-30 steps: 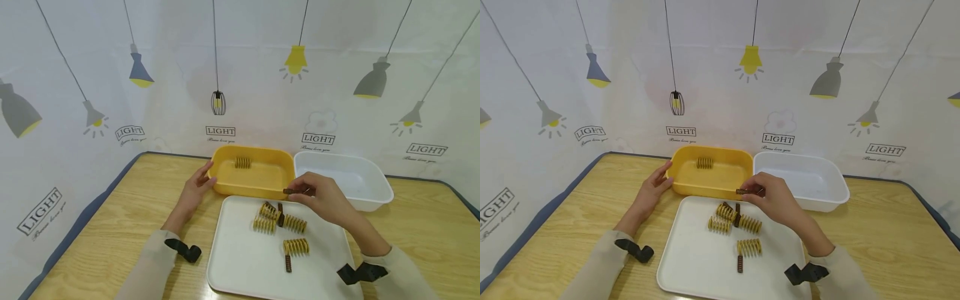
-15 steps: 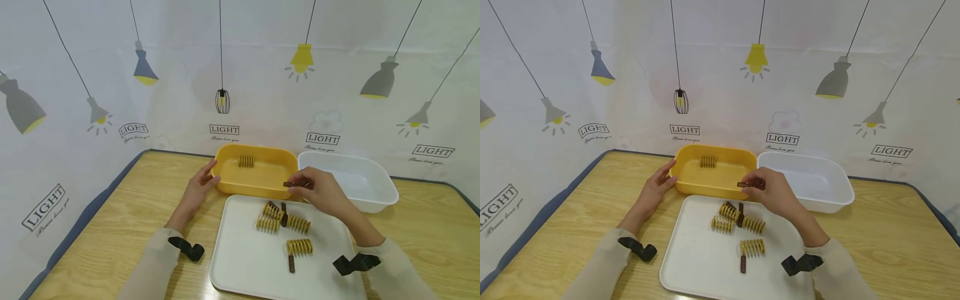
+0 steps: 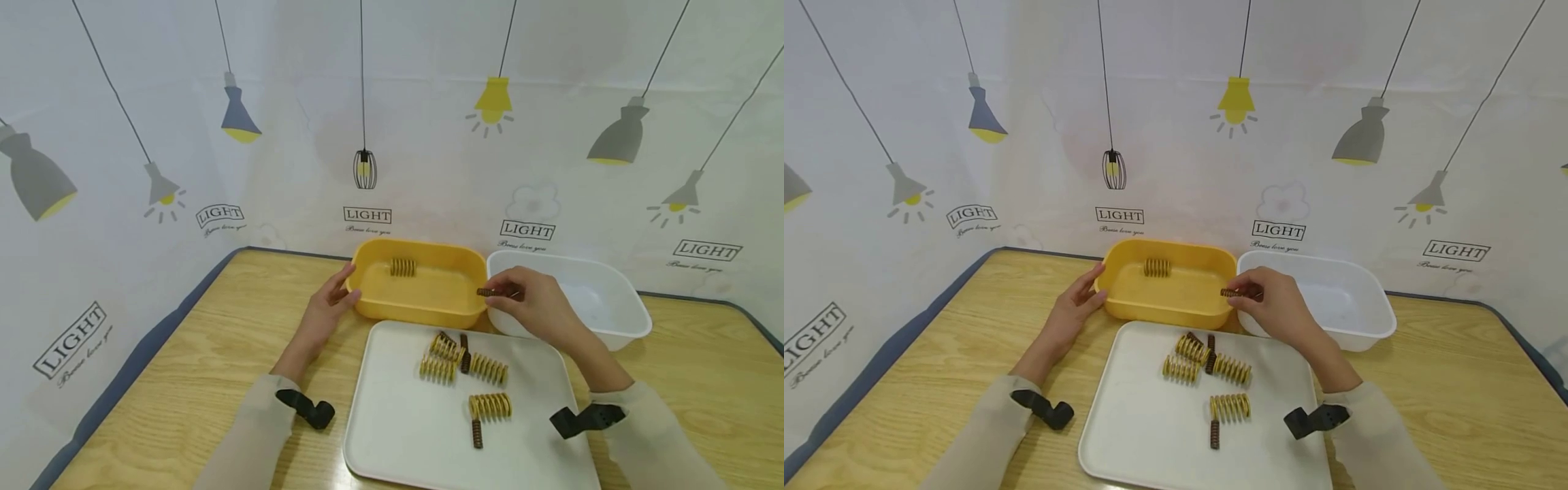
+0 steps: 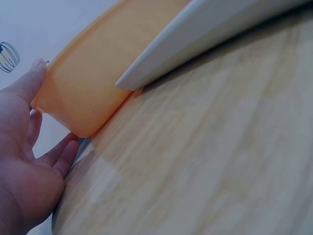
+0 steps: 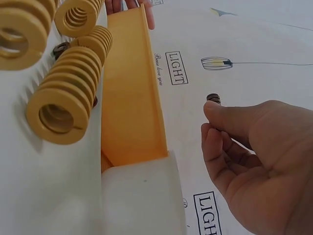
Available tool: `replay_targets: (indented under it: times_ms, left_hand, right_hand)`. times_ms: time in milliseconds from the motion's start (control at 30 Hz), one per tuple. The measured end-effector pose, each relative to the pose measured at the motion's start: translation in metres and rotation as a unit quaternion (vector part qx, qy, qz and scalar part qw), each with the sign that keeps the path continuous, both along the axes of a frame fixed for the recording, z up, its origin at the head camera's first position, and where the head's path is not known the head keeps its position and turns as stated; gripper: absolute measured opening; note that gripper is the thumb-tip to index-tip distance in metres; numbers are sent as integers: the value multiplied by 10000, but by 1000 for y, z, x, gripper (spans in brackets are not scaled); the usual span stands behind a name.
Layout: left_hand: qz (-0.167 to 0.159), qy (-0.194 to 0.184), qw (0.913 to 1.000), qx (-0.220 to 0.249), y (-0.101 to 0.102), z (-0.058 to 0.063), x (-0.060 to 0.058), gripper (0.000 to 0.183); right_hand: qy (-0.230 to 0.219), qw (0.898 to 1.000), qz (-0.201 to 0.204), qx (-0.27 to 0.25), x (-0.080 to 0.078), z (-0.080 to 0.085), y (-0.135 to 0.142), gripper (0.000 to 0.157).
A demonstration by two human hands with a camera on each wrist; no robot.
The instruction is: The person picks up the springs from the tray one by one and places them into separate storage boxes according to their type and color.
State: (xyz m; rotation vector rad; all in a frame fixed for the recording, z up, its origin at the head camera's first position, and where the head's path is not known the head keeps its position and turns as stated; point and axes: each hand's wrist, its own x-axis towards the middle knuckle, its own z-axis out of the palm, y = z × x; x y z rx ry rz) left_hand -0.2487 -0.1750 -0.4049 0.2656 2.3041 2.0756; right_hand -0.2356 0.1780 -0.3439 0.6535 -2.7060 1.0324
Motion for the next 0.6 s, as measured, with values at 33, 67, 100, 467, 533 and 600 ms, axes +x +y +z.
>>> replay_targets:
  times_ms: [33,67,100,467,533,600]
  left_hand:
    - [-1,-2,10000,-2,0,0,0,57]
    - [-2,4,10000,-4,0,0,0,57]
    - [-7,14,10000,9,0,-1,0,57]
    - [99,227,9997,-53,-4,-28,-16,58]
    - [116,252,9996,-50,-4,-28,-16,58]
    - [112,250,9996,-38,-4,-28,-16,58]
  right_hand:
    - [7,10000,-29,12,-1,-1,1,16]
    - [11,10000,-61,27,-2,-1,1,16]
    - [15,9999,-96,48,-3,-2,2,16]
    - [38,9994,-283,198,-18,-6,16,16]
    - [-12,9993,-302,206,-21,-6,19,16]
    - [-74,9992,-326,220,-24,-7,21,16]
